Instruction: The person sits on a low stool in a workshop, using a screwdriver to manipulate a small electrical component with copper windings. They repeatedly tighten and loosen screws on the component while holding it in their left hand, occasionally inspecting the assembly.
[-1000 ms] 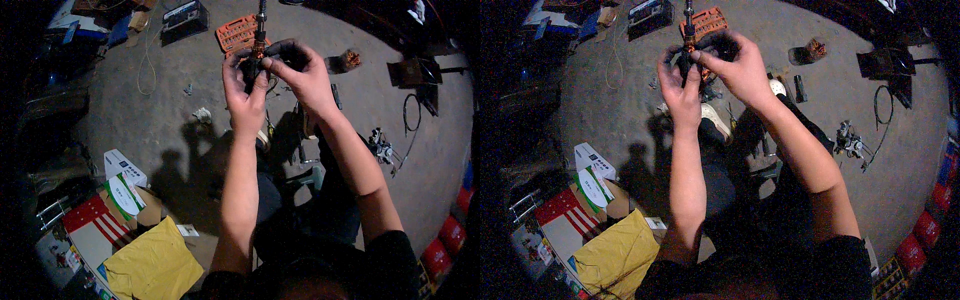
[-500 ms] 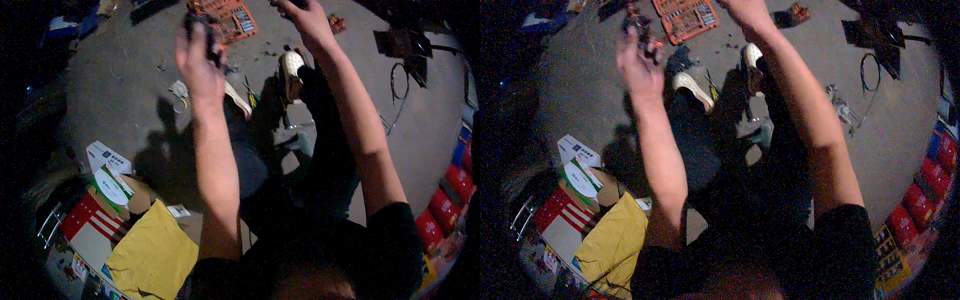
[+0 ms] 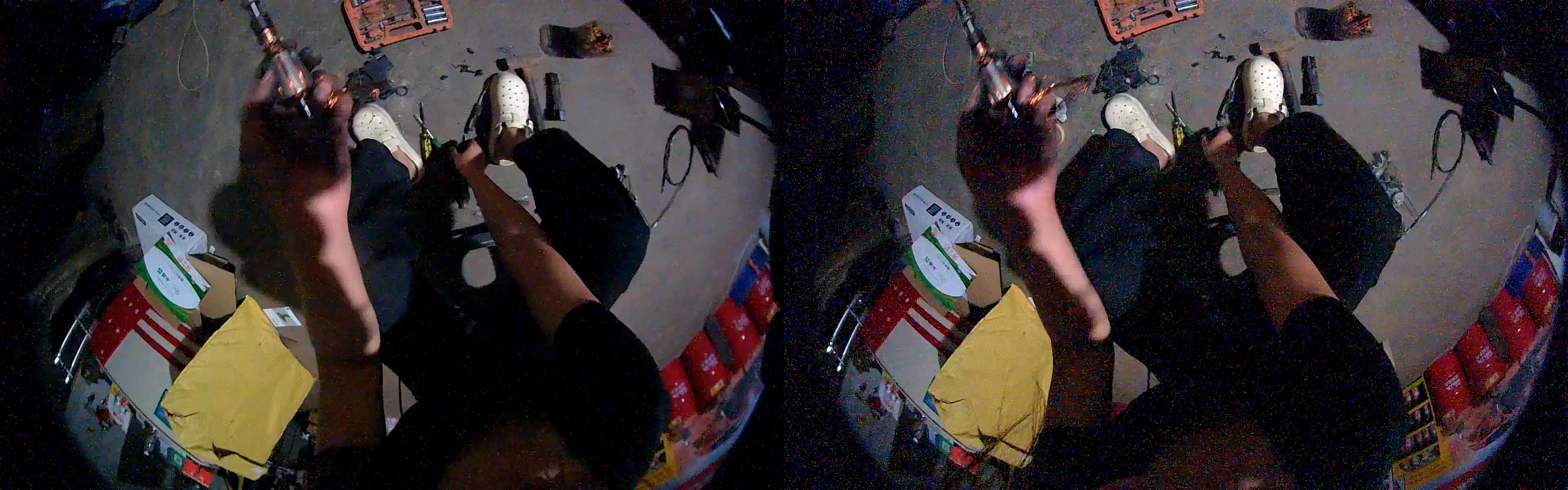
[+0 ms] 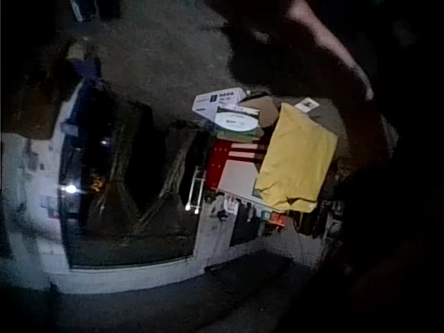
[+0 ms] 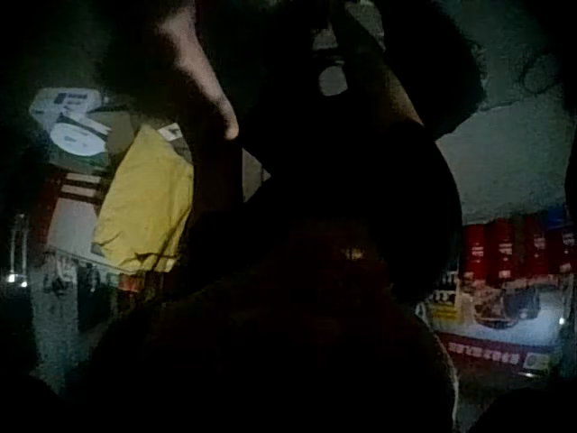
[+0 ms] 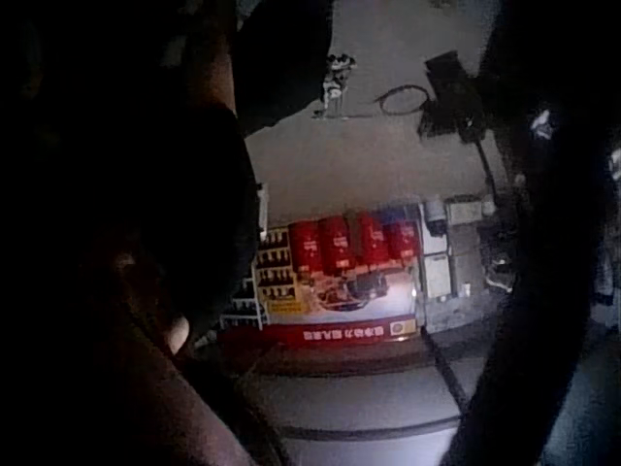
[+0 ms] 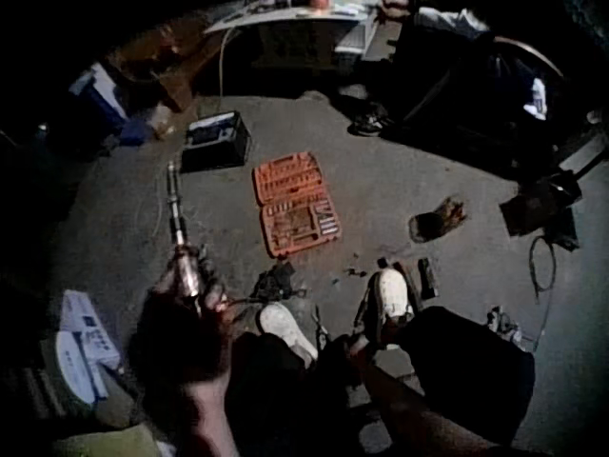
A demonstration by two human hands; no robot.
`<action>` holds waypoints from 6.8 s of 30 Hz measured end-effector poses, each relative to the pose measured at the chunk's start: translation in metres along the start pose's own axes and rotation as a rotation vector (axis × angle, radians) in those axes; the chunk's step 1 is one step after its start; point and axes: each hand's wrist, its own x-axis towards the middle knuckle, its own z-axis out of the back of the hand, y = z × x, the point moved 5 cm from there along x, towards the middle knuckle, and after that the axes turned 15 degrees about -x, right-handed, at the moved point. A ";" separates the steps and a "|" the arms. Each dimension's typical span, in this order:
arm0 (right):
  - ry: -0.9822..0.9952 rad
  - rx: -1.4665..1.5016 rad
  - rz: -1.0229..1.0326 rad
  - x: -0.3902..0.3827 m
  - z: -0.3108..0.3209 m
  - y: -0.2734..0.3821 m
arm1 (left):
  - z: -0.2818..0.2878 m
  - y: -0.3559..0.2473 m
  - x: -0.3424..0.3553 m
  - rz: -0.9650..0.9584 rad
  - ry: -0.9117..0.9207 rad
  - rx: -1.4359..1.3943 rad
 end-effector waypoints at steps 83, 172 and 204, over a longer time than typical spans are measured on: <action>-0.172 0.743 0.893 -0.234 0.368 0.100 | -0.056 -0.018 -0.004 0.156 -0.190 -0.713; -0.312 0.621 0.935 -0.238 0.379 0.096 | -0.062 -0.020 0.001 -0.146 -0.184 -0.250; -0.155 0.560 1.000 -0.247 0.409 0.091 | -0.071 -0.041 0.001 -0.377 -0.034 -0.110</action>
